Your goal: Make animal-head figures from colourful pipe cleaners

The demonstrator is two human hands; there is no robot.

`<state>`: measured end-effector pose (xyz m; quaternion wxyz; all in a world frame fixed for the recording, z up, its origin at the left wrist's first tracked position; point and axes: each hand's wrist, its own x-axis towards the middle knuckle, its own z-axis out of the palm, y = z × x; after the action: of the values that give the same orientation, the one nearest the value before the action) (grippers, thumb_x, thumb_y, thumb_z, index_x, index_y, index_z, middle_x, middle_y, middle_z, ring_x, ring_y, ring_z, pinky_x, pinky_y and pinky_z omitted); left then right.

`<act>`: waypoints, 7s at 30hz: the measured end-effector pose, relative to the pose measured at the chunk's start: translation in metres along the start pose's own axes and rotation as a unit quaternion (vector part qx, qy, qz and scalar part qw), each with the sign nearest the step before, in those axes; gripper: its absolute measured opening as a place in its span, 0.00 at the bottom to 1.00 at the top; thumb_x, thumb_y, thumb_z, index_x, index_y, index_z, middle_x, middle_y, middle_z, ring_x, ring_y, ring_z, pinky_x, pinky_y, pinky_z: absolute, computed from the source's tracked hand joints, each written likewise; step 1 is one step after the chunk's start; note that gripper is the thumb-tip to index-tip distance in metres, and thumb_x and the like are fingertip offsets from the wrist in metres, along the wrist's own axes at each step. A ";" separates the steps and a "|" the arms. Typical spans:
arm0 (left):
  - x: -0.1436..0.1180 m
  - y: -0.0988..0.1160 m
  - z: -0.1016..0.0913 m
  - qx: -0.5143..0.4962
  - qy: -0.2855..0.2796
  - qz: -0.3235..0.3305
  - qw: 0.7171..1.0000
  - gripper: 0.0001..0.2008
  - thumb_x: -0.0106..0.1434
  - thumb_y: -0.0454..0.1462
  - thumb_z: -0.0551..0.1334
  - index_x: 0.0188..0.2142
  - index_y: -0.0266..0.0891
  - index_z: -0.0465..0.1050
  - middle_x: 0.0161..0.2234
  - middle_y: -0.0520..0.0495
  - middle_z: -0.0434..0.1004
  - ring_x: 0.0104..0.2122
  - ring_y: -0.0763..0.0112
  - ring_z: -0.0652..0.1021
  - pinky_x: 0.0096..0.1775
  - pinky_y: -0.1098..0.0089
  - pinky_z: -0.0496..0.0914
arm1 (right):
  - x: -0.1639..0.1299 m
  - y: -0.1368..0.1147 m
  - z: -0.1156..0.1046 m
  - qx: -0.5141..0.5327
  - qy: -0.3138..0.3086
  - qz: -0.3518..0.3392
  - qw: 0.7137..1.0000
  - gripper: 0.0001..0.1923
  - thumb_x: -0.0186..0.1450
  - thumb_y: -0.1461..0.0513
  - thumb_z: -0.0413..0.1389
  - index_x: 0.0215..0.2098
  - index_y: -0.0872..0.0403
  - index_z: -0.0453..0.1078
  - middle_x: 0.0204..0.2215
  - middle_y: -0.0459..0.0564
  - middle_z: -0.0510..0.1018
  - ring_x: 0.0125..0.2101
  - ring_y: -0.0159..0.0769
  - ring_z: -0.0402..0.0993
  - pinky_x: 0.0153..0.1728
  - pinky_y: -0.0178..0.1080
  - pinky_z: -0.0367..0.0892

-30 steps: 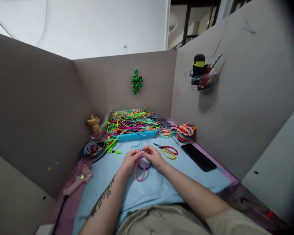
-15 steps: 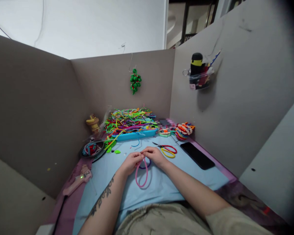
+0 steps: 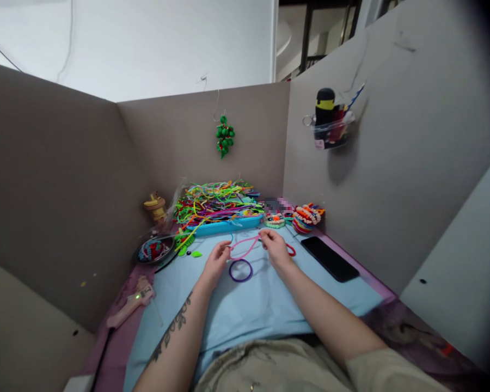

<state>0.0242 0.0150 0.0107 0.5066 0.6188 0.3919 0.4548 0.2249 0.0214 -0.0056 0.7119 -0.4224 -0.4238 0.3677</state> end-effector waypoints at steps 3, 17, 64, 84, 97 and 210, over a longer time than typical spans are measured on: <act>0.000 -0.001 -0.003 0.128 -0.005 0.100 0.987 0.17 0.56 0.44 0.59 0.44 0.41 0.69 0.47 0.44 0.67 0.38 0.70 0.70 0.35 0.72 0.65 | 0.011 0.005 -0.011 0.018 0.061 0.008 0.998 0.16 0.52 0.51 0.57 0.29 0.55 0.67 0.15 0.39 0.60 0.16 0.26 0.52 0.17 0.31 0.48; -0.004 -0.006 0.003 0.300 -0.070 0.188 0.933 0.11 0.58 0.40 0.57 0.38 0.41 0.73 0.38 0.45 0.72 0.36 0.68 0.72 0.41 0.67 0.66 | 0.013 0.012 -0.016 -0.096 0.090 -0.034 0.991 0.19 0.53 0.46 0.52 0.30 0.54 0.66 0.15 0.41 0.62 0.18 0.30 0.55 0.20 0.33 0.52; -0.006 -0.012 0.008 0.204 -0.112 0.087 0.969 0.13 0.55 0.45 0.59 0.32 0.36 0.73 0.28 0.48 0.75 0.28 0.71 0.72 0.32 0.71 0.65 | 0.010 0.018 -0.012 -0.058 0.048 -0.008 0.997 0.15 0.55 0.50 0.52 0.29 0.53 0.64 0.16 0.40 0.59 0.17 0.29 0.54 0.18 0.33 0.50; 0.002 -0.021 0.001 0.227 0.012 0.071 0.971 0.14 0.51 0.46 0.62 0.28 0.36 0.75 0.21 0.49 0.74 0.23 0.72 0.70 0.26 0.73 0.62 | 0.007 0.011 -0.011 -0.080 0.042 -0.041 0.995 0.15 0.55 0.50 0.52 0.29 0.54 0.66 0.15 0.40 0.61 0.17 0.28 0.55 0.19 0.31 0.51; -0.002 -0.009 0.004 0.206 0.056 0.119 0.970 0.09 0.50 0.41 0.63 0.25 0.38 0.68 0.23 0.51 0.73 0.24 0.73 0.72 0.29 0.73 0.64 | 0.006 0.010 -0.010 -0.087 0.046 -0.031 0.995 0.14 0.56 0.51 0.52 0.30 0.53 0.65 0.17 0.40 0.60 0.18 0.29 0.55 0.20 0.31 0.52; -0.008 -0.001 0.007 0.234 0.092 0.125 0.960 0.18 0.63 0.45 0.47 0.31 0.37 0.69 0.19 0.53 0.64 0.21 0.73 0.67 0.25 0.74 0.59 | -0.055 -0.019 0.006 0.206 -0.459 0.279 0.818 0.33 0.47 0.40 0.56 0.39 0.55 0.63 0.33 0.50 0.70 0.37 0.38 0.70 0.33 0.38 0.65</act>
<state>0.0282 0.0059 0.0081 0.2483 0.7198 0.4515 0.4651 0.2023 -0.0327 -0.0025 0.3719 -0.1481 -0.4801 0.7805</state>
